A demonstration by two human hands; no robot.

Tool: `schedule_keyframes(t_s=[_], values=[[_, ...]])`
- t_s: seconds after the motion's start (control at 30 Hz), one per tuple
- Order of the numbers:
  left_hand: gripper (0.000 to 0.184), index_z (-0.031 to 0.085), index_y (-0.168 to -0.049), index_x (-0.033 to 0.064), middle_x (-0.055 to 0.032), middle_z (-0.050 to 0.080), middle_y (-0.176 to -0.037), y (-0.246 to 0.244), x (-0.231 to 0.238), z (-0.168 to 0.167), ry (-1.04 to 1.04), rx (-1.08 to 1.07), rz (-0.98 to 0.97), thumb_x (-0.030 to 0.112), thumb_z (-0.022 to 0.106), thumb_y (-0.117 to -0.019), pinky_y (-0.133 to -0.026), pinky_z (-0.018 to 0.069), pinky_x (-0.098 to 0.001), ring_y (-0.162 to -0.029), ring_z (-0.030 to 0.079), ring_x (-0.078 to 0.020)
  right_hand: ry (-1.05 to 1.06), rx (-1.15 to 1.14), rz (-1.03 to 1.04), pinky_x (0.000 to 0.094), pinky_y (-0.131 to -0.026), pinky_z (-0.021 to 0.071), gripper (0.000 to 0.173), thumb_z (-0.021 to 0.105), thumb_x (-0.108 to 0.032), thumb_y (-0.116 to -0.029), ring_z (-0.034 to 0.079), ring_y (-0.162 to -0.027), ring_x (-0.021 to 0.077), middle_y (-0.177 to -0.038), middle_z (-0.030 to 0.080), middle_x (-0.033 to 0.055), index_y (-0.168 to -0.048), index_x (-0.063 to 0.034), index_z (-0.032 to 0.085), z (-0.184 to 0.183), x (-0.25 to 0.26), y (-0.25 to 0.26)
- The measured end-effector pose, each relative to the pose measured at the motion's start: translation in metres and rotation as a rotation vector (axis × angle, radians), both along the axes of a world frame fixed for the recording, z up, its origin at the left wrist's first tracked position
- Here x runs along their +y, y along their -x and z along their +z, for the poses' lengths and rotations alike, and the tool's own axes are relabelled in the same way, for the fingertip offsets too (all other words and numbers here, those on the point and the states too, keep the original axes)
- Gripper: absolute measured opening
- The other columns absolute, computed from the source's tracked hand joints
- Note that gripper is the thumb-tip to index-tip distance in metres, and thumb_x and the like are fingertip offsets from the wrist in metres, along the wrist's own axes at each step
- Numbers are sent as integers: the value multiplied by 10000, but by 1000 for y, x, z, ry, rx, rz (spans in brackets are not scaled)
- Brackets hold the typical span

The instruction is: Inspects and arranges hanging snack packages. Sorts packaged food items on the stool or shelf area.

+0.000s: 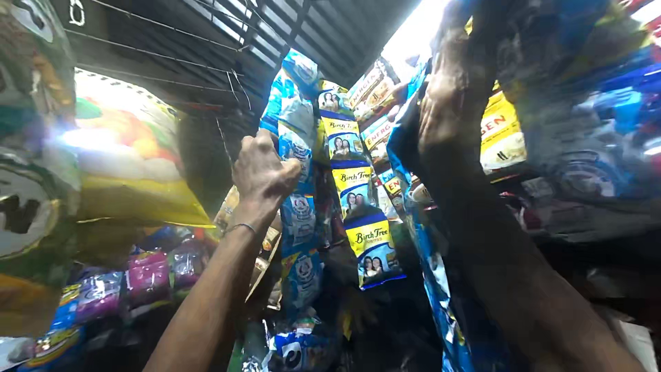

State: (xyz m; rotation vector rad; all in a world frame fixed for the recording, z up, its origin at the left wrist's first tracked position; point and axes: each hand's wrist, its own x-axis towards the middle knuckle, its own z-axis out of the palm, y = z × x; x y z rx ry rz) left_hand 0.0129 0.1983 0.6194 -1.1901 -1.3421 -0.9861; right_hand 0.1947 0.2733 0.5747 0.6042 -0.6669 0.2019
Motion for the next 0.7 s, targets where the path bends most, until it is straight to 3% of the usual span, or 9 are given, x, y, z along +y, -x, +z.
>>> schedule_keyframes(t_s=[0.03,0.1,0.13,0.2,0.23,0.37,0.47,0.53,0.7], values=[[460,636,-1238,52,-247,632,-1169,0,-1,-3,-5,25,7,257,719,-834,-796,493,-673,-1031,641,-445,19,12,5,220,-775,576,596,476,-181,-1057,628,-971,68,-1280,539,112,-1553,46,235,4,-2,1],[443,622,-1250,25,-276,617,-1180,-2,-4,-7,-17,94,11,253,704,-878,-770,494,-688,-1011,640,-477,24,28,-1,231,-712,582,606,479,-196,-1052,630,-925,79,-1298,526,118,-1556,38,237,14,-4,2],[443,624,-1245,26,-275,615,-1182,-2,-4,-8,-22,112,17,263,701,-880,-767,493,-686,-1008,640,-476,22,27,7,227,-755,576,608,493,-196,-1048,626,-971,83,-1326,524,130,-1554,37,249,18,-3,4],[451,633,-1249,40,-256,622,-1195,-4,-4,-10,-19,97,29,277,708,-872,-798,496,-661,-1032,643,-448,18,13,-22,217,-976,522,641,527,-181,-1034,582,-1205,110,-1452,476,186,-1555,64,245,24,3,11],[442,639,-1241,41,-251,626,-1192,-5,-5,-12,-20,96,23,274,710,-873,-803,501,-654,-1037,645,-441,20,22,-38,221,-1027,494,645,547,-174,-1033,564,-1256,122,-1476,462,208,-1546,79,250,25,5,13],[421,634,-1230,27,-266,619,-1191,-13,-13,-11,-5,117,9,268,718,-896,-791,504,-664,-1033,639,-461,48,101,-83,201,-952,524,673,575,-221,-1021,608,-1131,79,-1368,540,184,-1532,94,271,26,3,7],[423,644,-1215,55,-228,644,-1171,-16,-16,-5,20,97,53,287,727,-871,-799,509,-650,-1042,652,-430,25,173,-143,223,-1068,467,693,591,-195,-1012,552,-1279,135,-1461,467,243,-1517,147,261,26,6,1],[423,648,-1212,53,-225,648,-1155,-19,-18,-4,19,111,58,287,728,-868,-794,505,-649,-1036,653,-424,29,202,-178,223,-1076,454,694,590,-204,-1012,539,-1295,146,-1472,451,259,-1509,160,270,25,4,-4],[390,639,-1205,27,-243,632,-1138,-16,-22,-9,37,138,43,241,719,-889,-778,509,-641,-1013,645,-442,31,215,-103,210,-920,522,681,600,-159,-1000,597,-1097,115,-1353,500,212,-1520,120,261,32,-5,-6]])
